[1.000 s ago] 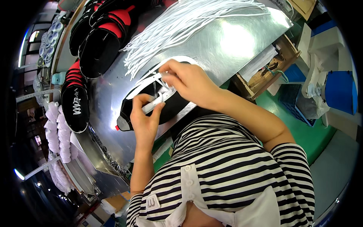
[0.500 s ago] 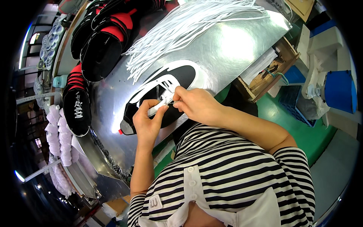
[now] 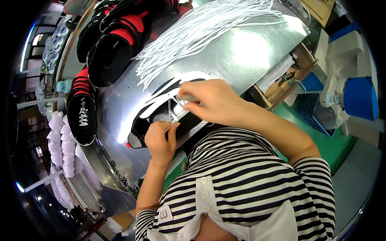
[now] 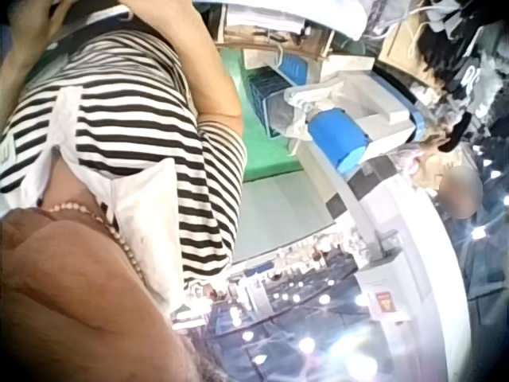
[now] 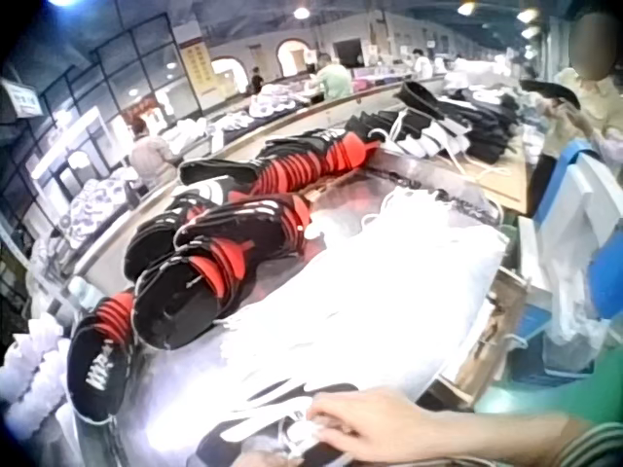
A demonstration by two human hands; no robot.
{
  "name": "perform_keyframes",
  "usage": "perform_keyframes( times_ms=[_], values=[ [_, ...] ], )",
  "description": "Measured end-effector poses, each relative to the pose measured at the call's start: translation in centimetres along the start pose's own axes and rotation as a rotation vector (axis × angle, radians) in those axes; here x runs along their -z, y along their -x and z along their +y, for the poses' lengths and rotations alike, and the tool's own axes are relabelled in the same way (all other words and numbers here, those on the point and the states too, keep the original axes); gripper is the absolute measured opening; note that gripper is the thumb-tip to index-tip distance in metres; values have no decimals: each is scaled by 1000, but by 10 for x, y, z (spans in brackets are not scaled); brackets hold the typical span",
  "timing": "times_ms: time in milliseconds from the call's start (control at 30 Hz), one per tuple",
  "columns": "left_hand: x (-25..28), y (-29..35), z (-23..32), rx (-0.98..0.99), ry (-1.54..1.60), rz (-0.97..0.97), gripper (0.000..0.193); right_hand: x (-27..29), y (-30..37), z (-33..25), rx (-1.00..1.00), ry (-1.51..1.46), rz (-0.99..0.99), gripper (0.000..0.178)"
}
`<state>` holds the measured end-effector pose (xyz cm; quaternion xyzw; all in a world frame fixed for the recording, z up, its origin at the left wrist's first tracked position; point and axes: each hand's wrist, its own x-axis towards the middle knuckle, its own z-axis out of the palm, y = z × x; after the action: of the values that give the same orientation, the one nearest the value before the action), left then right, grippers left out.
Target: The person laces a shoe by hand, threading white laces through the eyelets of a black and white shoe upper on a metal workbench.
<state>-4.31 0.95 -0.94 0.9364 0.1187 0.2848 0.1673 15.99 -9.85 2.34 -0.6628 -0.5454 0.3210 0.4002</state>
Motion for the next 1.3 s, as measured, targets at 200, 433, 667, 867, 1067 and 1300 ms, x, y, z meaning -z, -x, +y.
perform_keyframes(
  times_ms=[200, 433, 667, 867, 1067, 1300],
  values=[
    [3, 4, 2, -150, -33, -18, 33, -32, -32, -3, 147, 253, -320, 23],
    [3, 3, -3, -166, 13, -6, 21, -30, -27, 2, 3, 152, -297, 24],
    [7, 2, -4, -80, 163, -78, 23, 17, -47, -11, 92, -893, 305, 26],
    [14, -6, 0, 287, 351, -122, 56, -22, -37, 10, -35, -473, 17, 21],
    [6, -17, -8, 757, 400, -49, 56, -39, -38, 14, -56, -368, -17, 13],
    [-12, -10, -6, 746, 407, 146, 48, -27, -20, 3, -1, -129, 31, 21]
  ],
)
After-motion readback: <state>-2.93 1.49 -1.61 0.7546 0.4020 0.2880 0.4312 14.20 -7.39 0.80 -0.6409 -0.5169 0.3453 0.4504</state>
